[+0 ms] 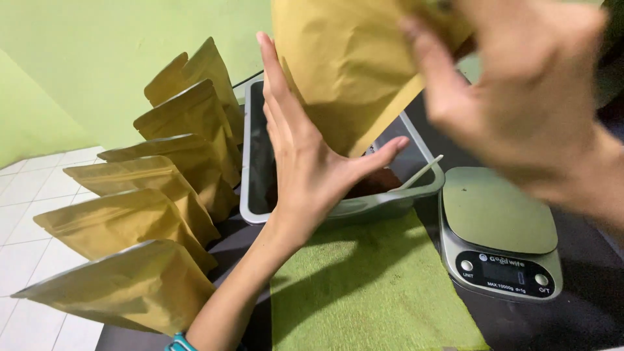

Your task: Filling gold-colored stand-up pouches with ground coffee using a spoon and weighing them on a digital scale for precision.

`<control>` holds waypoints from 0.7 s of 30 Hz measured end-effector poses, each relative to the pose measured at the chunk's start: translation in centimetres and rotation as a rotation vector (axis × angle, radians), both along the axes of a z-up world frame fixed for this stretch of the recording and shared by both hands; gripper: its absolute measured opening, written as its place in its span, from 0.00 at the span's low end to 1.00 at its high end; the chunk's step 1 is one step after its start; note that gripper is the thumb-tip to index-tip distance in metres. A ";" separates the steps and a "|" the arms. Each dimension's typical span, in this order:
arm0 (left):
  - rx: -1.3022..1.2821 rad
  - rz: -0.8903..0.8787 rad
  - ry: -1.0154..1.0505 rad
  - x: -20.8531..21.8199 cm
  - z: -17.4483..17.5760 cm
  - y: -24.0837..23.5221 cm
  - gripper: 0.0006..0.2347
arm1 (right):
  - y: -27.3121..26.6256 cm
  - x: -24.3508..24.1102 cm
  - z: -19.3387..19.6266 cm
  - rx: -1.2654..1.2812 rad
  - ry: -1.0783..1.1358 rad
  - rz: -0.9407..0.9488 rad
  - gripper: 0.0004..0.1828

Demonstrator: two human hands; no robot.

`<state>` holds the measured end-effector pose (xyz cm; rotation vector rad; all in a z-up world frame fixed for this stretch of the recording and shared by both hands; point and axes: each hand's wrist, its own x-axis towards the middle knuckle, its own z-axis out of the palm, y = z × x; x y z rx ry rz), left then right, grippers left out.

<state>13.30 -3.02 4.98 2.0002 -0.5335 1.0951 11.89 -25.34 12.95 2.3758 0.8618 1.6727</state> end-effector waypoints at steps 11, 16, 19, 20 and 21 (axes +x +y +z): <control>-0.135 0.111 0.101 7.7 -0.7 3.5 0.55 | 6.9 2.0 2.9 0.165 0.796 0.143 0.42; 0.005 0.338 -0.007 10.1 -2.6 4.0 0.52 | 5.7 2.4 0.2 -0.046 1.049 -0.350 0.52; -0.032 0.402 0.032 9.5 -2.0 3.8 0.59 | 4.9 3.8 -1.5 -0.232 1.291 -0.526 0.22; -0.040 0.404 0.033 9.3 -2.0 3.7 0.59 | 4.9 4.4 -2.6 -0.240 1.289 -0.529 0.22; -0.056 0.426 0.018 9.3 -2.0 3.7 0.63 | 4.9 5.1 -3.8 -0.348 1.381 -0.595 0.19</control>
